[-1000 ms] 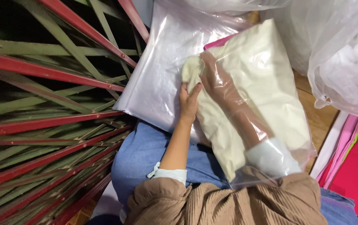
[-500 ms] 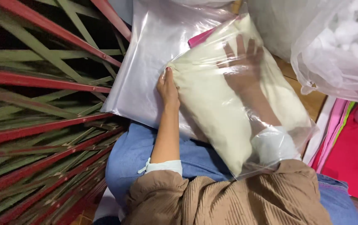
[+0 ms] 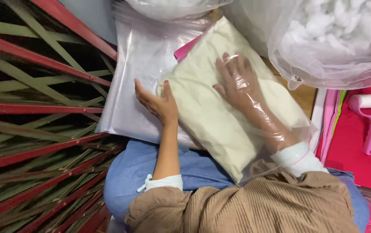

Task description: Cleaning a pillow with a lint roller and inserting it into a plastic bag for packaging

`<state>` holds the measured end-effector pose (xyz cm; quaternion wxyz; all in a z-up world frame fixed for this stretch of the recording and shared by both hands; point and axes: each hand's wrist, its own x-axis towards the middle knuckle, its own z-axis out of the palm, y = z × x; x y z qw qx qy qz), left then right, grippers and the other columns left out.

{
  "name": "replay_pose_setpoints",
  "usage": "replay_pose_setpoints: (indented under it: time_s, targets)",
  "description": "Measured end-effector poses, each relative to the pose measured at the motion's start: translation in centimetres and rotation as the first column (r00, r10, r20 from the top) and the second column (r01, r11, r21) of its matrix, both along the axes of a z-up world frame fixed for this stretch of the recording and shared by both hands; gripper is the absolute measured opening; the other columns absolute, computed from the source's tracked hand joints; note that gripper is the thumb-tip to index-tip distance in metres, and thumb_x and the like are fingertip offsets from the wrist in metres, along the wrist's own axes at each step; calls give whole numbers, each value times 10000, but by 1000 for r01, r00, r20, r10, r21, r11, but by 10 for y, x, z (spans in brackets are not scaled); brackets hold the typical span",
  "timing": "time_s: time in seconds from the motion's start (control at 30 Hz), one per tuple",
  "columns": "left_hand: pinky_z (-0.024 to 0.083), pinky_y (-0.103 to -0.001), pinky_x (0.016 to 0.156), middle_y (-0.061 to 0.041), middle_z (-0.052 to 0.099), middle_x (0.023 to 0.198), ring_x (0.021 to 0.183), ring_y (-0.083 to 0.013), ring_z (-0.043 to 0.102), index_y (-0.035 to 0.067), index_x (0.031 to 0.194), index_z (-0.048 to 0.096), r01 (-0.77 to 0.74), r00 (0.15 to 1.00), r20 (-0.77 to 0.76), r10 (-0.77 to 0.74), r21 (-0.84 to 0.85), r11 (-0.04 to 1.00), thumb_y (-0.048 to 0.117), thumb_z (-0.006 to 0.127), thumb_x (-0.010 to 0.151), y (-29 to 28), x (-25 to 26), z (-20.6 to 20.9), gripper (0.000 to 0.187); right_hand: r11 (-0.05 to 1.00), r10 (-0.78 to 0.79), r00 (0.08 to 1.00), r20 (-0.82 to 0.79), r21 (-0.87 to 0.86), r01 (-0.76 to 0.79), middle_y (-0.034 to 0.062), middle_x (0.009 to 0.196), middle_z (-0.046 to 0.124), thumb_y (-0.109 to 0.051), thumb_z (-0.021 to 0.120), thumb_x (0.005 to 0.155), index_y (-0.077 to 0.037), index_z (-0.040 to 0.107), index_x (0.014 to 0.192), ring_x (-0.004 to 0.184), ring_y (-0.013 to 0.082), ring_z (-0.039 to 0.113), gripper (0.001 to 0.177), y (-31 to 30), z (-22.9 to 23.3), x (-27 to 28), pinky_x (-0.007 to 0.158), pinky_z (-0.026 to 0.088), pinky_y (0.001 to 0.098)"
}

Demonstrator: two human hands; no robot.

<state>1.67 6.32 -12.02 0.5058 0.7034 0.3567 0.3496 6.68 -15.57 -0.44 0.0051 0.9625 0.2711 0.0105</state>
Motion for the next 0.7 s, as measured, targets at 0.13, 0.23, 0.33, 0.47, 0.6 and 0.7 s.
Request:
replay_pose_setpoints:
  time_s: [0.13, 0.23, 0.33, 0.47, 0.6, 0.7]
  targets:
    - [168, -650, 1231, -145, 226, 1680, 1545, -466, 166, 270, 1598, 355, 653, 743, -504, -441, 398, 644, 521, 672, 948, -15, -7, 29, 765, 998, -59, 997, 40, -34, 60, 172, 1647, 374, -632, 361, 1034, -199, 364, 1630, 1493, 478, 308, 736, -44, -58, -19, 1221, 224, 606]
    - [107, -652, 1238, -118, 140, 1719, 1577, -395, 97, 334, 1641, 231, 861, 406, -746, -527, 119, 495, 624, 487, 1014, -10, -2, 43, 736, 998, -67, 997, 31, 0, 67, 186, 1647, 367, -614, 337, 1038, -229, 363, 1630, 1510, 479, 282, 707, -58, -52, -22, 1236, 199, 577]
    - [62, -688, 1220, -162, 96, 1717, 1568, -434, 31, 315, 1651, 205, 842, 382, -773, -507, 65, 536, 656, 497, 995, -16, -17, 50, 795, 994, -100, 993, 68, 47, 97, 175, 1585, 460, -635, 426, 1012, -228, 497, 1556, 1463, 470, 353, 683, -70, -32, -63, 1231, 216, 557]
    - [96, -678, 1218, -134, 131, 1717, 1568, -429, 78, 343, 1645, 216, 864, 398, -810, -431, 173, 472, 626, 472, 1014, -24, -30, 30, 738, 958, -265, 964, -9, -116, 262, 155, 1666, 351, -609, 357, 1032, -273, 379, 1622, 1483, 441, 331, 679, -110, -67, -90, 1225, 209, 598]
    - [104, -701, 1203, -148, 118, 1717, 1567, -436, 57, 349, 1646, 214, 866, 376, -824, -424, 148, 478, 674, 441, 999, -24, -25, 48, 759, 969, -241, 971, -8, -61, 240, 193, 1653, 344, -444, 516, 988, -285, 320, 1644, 1461, 454, 361, 703, -102, -39, -97, 1183, 279, 582]
    - [91, -698, 1207, -201, 62, 1709, 1550, -482, 5, 274, 1646, 240, 845, 432, -794, -429, 189, 500, 647, 503, 985, -46, -42, 80, 803, 956, -285, 953, -97, 38, 290, 201, 1619, 382, -645, 417, 1001, -273, 398, 1599, 1498, 473, 293, 705, -90, -50, -139, 1202, 213, 623]
